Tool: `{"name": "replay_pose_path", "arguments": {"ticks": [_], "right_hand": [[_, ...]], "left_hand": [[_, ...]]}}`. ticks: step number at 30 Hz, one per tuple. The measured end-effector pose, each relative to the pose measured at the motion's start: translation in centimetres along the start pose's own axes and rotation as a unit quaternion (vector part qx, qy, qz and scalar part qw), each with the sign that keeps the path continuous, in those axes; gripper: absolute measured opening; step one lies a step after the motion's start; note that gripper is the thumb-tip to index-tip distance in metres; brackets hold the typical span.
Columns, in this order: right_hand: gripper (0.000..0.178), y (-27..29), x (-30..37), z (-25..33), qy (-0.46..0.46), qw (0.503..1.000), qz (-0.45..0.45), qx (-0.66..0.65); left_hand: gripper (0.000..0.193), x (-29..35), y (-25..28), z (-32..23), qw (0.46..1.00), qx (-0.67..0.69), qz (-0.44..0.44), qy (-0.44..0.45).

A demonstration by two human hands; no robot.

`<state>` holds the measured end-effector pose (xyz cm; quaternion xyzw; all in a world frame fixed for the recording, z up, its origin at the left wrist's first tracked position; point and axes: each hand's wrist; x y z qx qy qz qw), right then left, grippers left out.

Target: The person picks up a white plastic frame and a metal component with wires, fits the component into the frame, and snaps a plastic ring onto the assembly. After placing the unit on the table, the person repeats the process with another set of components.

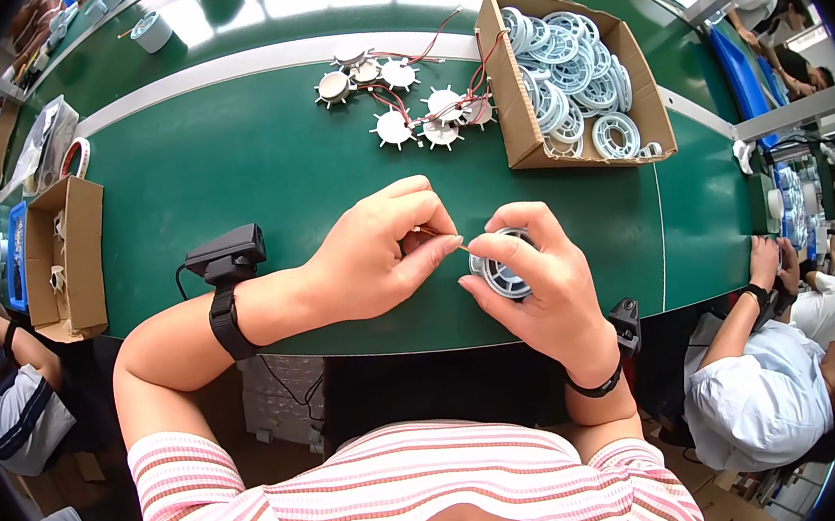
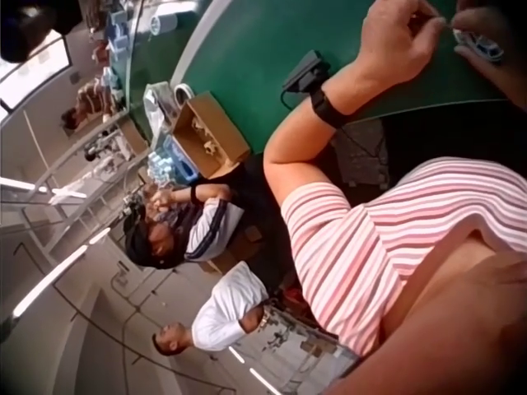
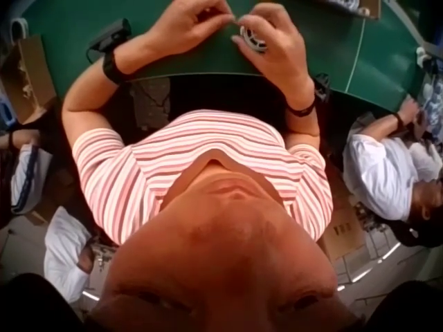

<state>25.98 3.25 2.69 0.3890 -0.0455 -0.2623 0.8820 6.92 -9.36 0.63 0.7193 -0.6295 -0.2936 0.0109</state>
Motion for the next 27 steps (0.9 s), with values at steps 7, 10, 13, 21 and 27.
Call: {"name": "replay_pose_path", "arguments": {"ticks": [7, 10, 13, 21, 27], "right_hand": [[0.027, -0.3, -0.3, -0.3, 0.075, 0.997, -0.013, 0.009], [0.025, -0.3, -0.2, -0.4, 0.063, 0.998, -0.004, -0.01], [0.023, -0.5, -0.3, -0.2, 0.061, 0.998, -0.009, -0.013], [0.021, -0.7, -0.3, 0.0, 0.076, 0.997, -0.026, -0.01], [0.022, -0.6, -0.2, -0.3, 0.076, 0.997, -0.03, -0.007]], "left_hand": [[0.008, -0.1, 0.7, 0.1, 0.999, -0.035, 0.002, 0.036], [0.01, -1.2, 1.9, 1.0, 0.999, -0.041, -0.004, 0.036], [0.014, -3.2, 2.9, 1.5, 0.986, -0.134, -0.103, 0.014], [0.017, -5.2, 3.1, 3.5, 0.925, -0.376, -0.047, -0.006], [0.016, -5.3, 5.9, 2.3, 0.971, -0.216, -0.082, 0.053]]}}
Point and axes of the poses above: each hand's wrist, its own x-axis away from the middle knuckle, its own y-axis out of the back of the hand, z = x × y, and after that the axes turned 14 degrees about -y, right-handed
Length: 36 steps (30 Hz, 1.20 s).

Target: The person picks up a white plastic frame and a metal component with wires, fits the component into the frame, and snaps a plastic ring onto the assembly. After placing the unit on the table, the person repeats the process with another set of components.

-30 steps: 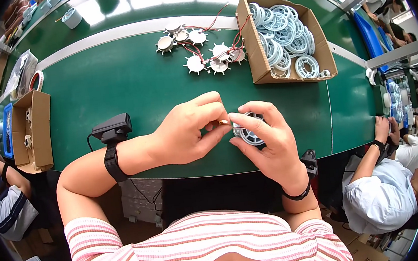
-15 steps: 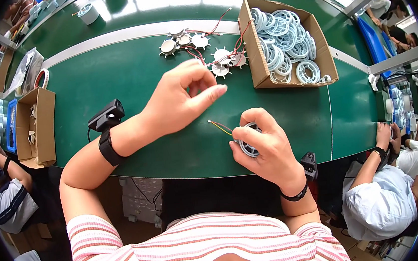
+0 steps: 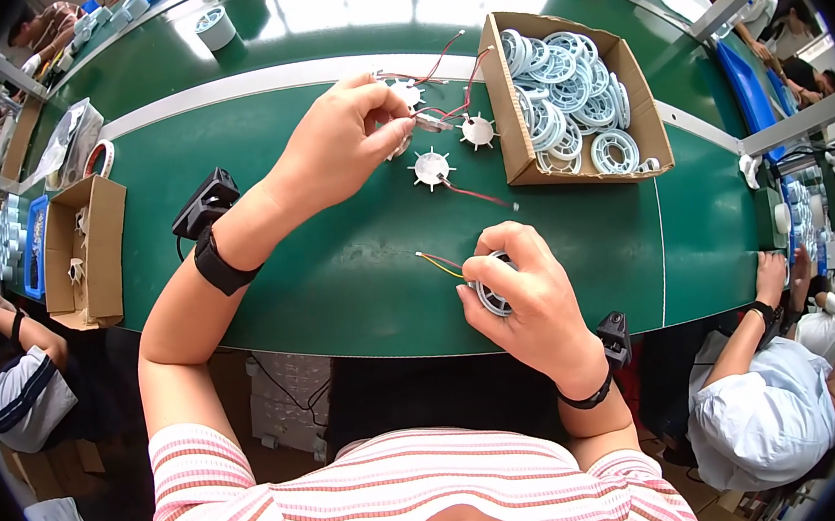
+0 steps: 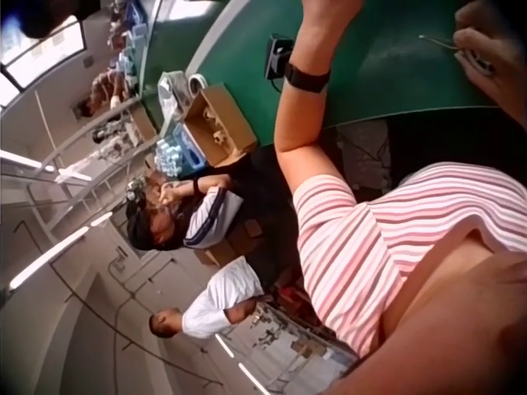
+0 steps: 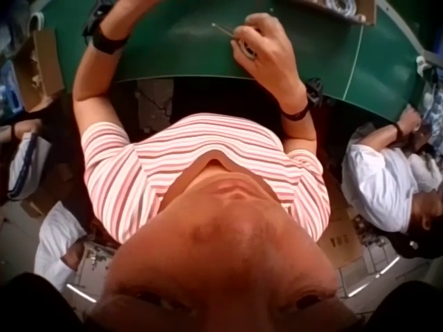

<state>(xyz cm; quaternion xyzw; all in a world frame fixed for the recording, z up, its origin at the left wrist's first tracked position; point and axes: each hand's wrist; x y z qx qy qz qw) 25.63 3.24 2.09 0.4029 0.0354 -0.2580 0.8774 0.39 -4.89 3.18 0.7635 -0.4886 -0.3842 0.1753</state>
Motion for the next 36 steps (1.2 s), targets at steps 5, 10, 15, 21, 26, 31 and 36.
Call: {"name": "replay_pose_path", "arguments": {"ticks": [5, 10, 15, 21, 26, 31, 36], "right_hand": [[0.023, -0.1, 0.0, 0.0, -0.003, 1.0, 0.001, 0.006], [0.026, 0.0, 0.1, 0.1, -0.008, 1.0, 0.009, 0.014], [0.036, 1.2, -0.3, 1.4, -0.025, 1.0, -0.009, -0.018], [0.049, 0.2, -0.3, 1.4, -0.044, 0.974, -0.187, -0.122], [0.051, -0.1, 0.1, 1.3, -0.03, 0.965, -0.192, -0.173], [0.045, 1.4, 1.7, 1.4, -0.061, 0.957, -0.132, -0.253], [0.039, 3.0, 3.1, 1.6, -0.109, 0.975, -0.1, -0.165]], "left_hand": [[0.015, 0.3, 0.7, 0.4, 0.996, 0.083, -0.014, 0.027], [0.01, 0.5, 0.3, 0.2, 0.97, 0.21, -0.106, 0.06], [0.01, 1.1, 0.3, -1.8, 0.902, 0.398, -0.135, 0.096], [0.012, 3.4, -1.9, -5.9, 0.833, 0.533, -0.102, 0.107], [0.012, 4.7, -2.6, -7.3, 0.794, 0.594, -0.094, 0.089], [0.009, 5.0, -3.3, -6.6, 0.784, 0.616, -0.057, 0.046], [0.01, 5.4, -3.5, -5.8, 0.941, 0.313, 0.037, -0.123]]}}
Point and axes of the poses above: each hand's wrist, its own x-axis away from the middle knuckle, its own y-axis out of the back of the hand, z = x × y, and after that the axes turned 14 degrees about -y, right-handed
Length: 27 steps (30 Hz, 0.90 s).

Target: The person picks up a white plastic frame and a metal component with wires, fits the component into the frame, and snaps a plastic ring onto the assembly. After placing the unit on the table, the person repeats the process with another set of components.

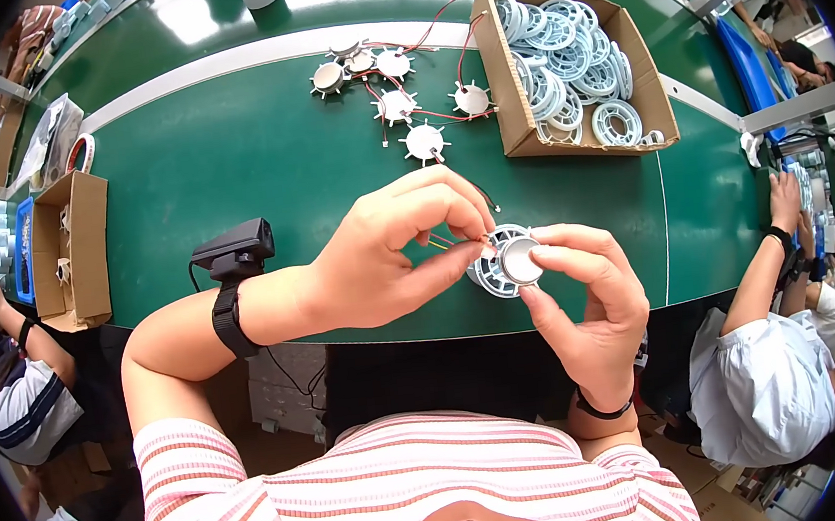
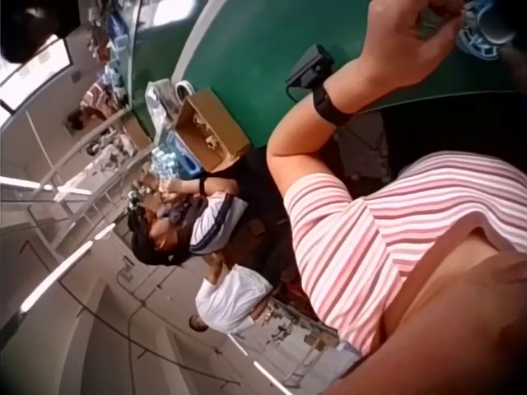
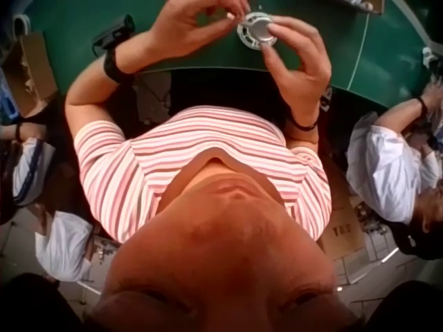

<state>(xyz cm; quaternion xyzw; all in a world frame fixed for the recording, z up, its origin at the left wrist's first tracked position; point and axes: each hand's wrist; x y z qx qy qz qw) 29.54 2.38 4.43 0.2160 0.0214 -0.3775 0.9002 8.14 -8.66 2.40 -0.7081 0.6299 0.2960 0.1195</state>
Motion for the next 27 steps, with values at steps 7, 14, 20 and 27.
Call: {"name": "replay_pose_path", "arguments": {"ticks": [7, 14, 20, 27], "right_hand": [[0.037, 0.1, 0.4, -0.2, 0.002, 0.997, 0.001, 0.078], [0.036, 0.1, 0.2, -0.4, 0.001, 0.996, 0.018, 0.083], [0.037, -0.1, -0.1, -0.2, 0.017, 0.994, 0.034, 0.098], [0.034, -0.2, 0.0, 0.3, 0.012, 0.992, 0.038, 0.12]], "left_hand": [[0.014, 0.7, -1.1, 0.2, 0.998, -0.045, -0.003, 0.033], [0.02, 1.0, -0.8, 1.1, 0.996, -0.08, 0.037, -0.018], [0.024, 1.5, -1.8, 1.2, 0.994, -0.103, 0.033, 0.004], [0.025, 1.4, -2.1, 1.4, 0.992, -0.121, 0.008, -0.032]]}}
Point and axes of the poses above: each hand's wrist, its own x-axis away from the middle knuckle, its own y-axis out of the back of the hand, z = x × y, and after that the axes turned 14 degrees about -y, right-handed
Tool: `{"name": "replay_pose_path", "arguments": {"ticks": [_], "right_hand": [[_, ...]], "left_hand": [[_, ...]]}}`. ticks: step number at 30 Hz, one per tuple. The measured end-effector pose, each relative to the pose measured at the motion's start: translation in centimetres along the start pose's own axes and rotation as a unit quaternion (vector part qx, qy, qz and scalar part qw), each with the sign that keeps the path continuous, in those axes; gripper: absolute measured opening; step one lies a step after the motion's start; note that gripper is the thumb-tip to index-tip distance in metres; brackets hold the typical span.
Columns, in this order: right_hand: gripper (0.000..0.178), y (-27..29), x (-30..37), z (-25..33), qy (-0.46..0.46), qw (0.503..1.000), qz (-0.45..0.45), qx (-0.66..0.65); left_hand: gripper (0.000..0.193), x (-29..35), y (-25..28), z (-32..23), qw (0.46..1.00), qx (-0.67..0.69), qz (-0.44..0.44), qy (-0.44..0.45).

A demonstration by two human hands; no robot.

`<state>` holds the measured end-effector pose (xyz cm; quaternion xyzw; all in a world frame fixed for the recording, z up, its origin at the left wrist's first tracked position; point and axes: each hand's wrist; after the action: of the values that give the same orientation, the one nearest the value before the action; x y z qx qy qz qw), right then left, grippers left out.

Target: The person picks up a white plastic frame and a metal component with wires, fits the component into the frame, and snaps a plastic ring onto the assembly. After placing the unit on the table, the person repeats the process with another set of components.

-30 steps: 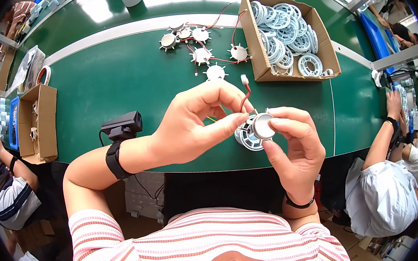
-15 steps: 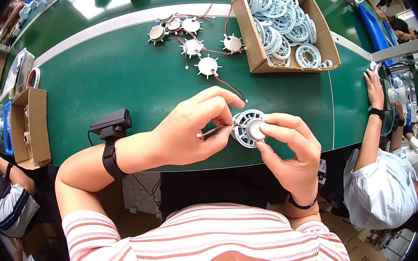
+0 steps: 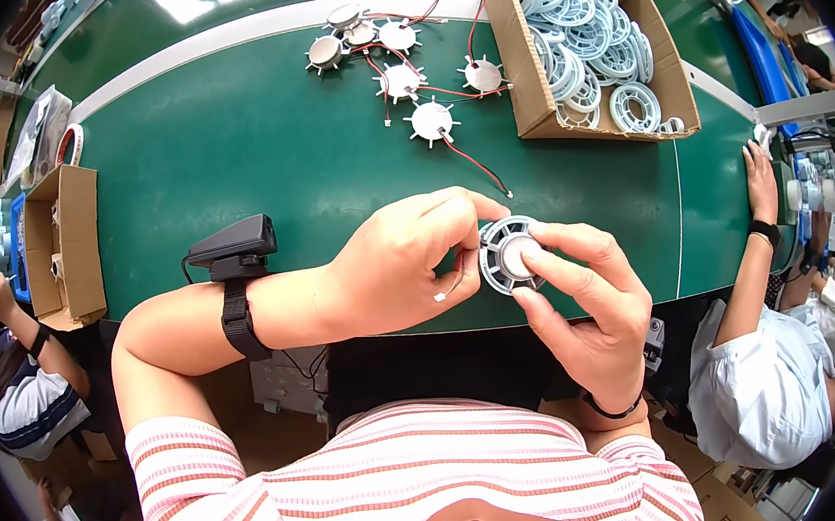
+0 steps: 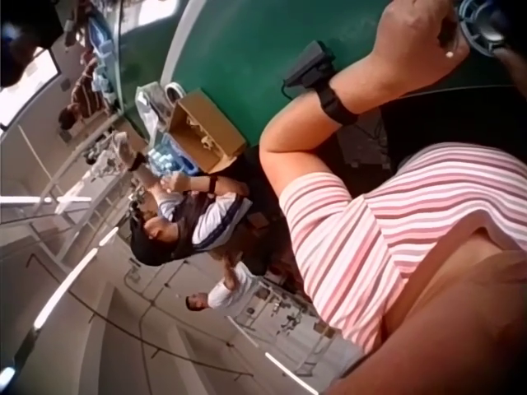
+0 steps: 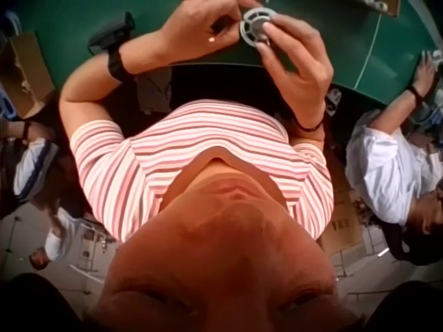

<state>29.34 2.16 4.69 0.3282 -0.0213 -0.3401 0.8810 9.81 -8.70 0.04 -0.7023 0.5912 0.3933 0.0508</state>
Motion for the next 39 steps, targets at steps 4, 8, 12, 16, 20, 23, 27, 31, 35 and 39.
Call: {"name": "replay_pose_path", "arguments": {"ticks": [4, 8, 12, 16, 20, 23, 27, 31, 35, 39], "right_hand": [[0.031, 0.0, 0.2, -0.1, -0.007, 1.0, 0.005, 0.005], [0.033, 0.3, 0.3, 0.2, 0.019, 0.997, -0.005, 0.08], [0.043, -0.2, 0.6, -0.1, 0.025, 0.993, 0.007, 0.118], [0.054, -2.1, 1.0, -2.7, 0.011, 1.0, 0.023, 0.001], [0.059, -2.8, 1.2, -3.5, 0.045, 0.997, 0.015, -0.053], [0.056, -2.6, 1.1, -3.2, 0.041, 0.998, 0.0, -0.052], [0.053, -2.3, 1.0, -2.8, 0.022, 0.999, 0.022, -0.026], [0.05, -2.0, 0.9, -3.4, 0.152, 0.988, -0.017, 0.032], [0.041, -2.4, 1.5, -3.0, 0.188, 0.978, -0.078, 0.046], [0.052, -2.3, 2.0, -3.1, 0.147, 0.988, -0.054, 0.016]], "left_hand": [[0.024, 0.0, 0.0, 0.0, 1.0, -0.007, 0.014, -0.007], [0.023, -0.1, -0.1, -0.1, 1.0, 0.01, 0.002, -0.009], [0.022, -0.2, 0.5, -0.7, 0.996, 0.05, 0.021, 0.071], [0.021, -0.3, 0.6, -0.2, 0.998, 0.04, 0.022, 0.045], [0.021, -0.1, 0.6, -0.2, 0.998, 0.049, 0.02, 0.02], [0.021, -0.2, 0.3, -0.1, 0.998, 0.048, 0.013, 0.025], [0.02, 0.1, 0.5, -0.2, 0.999, 0.033, 0.025, 0.011], [0.02, -0.4, 1.0, -0.3, 0.997, 0.04, 0.027, -0.056], [0.02, -0.2, 1.1, -0.2, 0.996, 0.059, 0.02, -0.069], [0.019, -0.1, 1.0, 0.1, 0.995, 0.041, 0.037, -0.084]]}}
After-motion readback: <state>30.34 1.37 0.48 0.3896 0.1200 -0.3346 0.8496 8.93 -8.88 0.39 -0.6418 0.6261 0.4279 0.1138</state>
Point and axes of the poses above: each hand's wrist, its own x-axis away from the middle knuckle, its own y-axis out of the back of the hand, z = x × y, and after that the axes turned 14 degrees about -y, right-handed
